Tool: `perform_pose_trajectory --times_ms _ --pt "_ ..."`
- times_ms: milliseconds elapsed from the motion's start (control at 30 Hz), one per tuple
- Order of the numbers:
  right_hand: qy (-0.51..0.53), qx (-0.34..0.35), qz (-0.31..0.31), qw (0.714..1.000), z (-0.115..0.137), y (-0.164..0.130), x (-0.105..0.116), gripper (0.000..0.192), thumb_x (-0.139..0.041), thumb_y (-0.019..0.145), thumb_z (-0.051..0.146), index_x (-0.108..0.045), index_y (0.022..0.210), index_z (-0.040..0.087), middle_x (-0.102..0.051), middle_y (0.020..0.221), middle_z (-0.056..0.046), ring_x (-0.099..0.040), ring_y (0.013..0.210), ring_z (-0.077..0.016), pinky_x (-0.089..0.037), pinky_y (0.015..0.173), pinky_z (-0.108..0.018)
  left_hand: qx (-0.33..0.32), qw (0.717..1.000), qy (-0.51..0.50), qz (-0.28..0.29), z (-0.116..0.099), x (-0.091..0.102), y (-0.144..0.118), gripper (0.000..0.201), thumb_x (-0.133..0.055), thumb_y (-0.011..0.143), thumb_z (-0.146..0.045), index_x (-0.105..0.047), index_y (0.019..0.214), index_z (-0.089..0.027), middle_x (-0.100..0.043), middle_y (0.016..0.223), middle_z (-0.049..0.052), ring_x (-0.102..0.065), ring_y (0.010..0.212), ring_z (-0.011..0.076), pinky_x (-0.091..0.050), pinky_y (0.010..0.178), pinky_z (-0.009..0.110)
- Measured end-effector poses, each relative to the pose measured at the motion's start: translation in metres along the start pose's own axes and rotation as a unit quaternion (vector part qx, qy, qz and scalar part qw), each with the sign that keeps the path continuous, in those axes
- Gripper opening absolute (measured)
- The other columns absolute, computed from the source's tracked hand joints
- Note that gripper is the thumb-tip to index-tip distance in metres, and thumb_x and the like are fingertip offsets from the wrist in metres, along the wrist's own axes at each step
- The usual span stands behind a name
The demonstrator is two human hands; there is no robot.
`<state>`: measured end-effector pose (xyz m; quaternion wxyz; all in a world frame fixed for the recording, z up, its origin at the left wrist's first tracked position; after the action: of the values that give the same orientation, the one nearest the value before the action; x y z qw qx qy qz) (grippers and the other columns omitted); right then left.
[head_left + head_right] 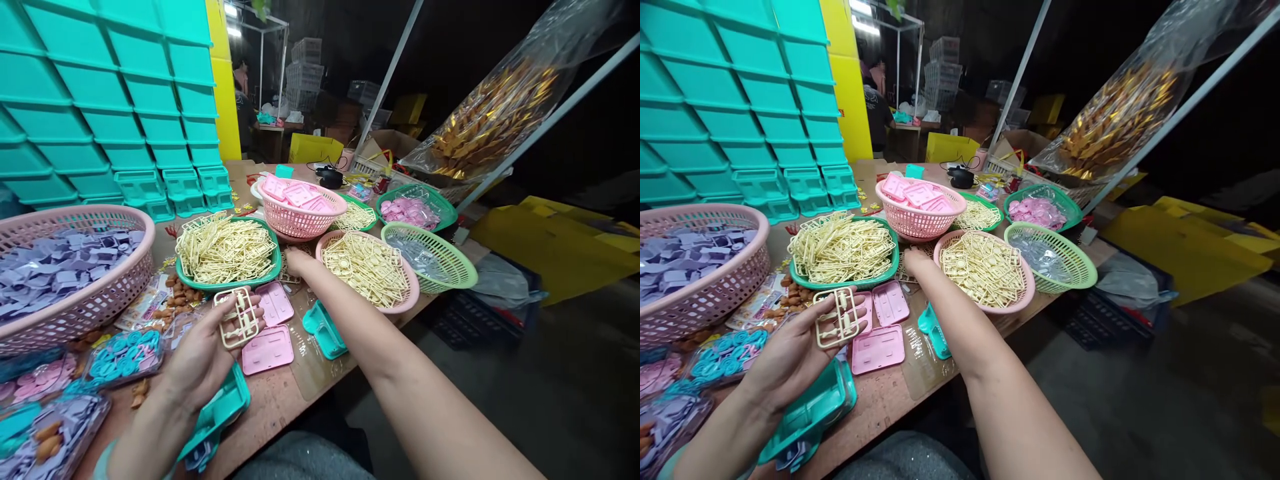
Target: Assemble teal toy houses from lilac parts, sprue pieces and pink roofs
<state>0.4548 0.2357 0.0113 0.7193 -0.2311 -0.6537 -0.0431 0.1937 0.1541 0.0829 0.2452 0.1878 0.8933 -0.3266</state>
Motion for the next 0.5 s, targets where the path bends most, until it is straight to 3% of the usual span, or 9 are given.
perform_pose_trajectory --times_ms 333,500 --pt "0.007 -0.068 0.031 0.997 -0.002 0.005 -0.013 0.037 -0.066 0.098 0.036 -0.061 0.129 0.016 -0.063 0.131 -0.011 -0.066 0.111 -0.0244 -0.058 0.093 -0.045 -0.011 1.0 -0.012 -0.001 0.005 -0.001 -0.002 0.029 -0.043 0.101 -0.009 -0.071 0.106 -0.006 -0.08 0.094 0.018 -0.08 0.077 0.0246 -0.068 0.068 0.034" --pt "0.02 -0.051 -0.009 0.998 -0.004 0.006 -0.016 0.038 -0.066 0.098 0.036 -0.061 0.13 0.016 -0.063 0.131 -0.011 -0.066 0.111 -0.0245 -0.058 0.093 -0.045 -0.005 1.0 -0.014 -0.001 0.011 -0.008 -0.004 0.026 -0.044 0.101 -0.008 -0.07 0.105 -0.007 -0.081 0.095 0.018 -0.08 0.078 0.0239 -0.068 0.072 0.035"
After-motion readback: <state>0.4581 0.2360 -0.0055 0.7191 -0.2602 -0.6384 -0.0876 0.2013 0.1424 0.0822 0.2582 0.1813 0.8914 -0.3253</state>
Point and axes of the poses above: each hand's wrist, its own y-axis towards the middle knuckle, its own x-axis out of the back of the hand, z = x × y, the point moved 4 cm from there along y, towards the middle knuckle
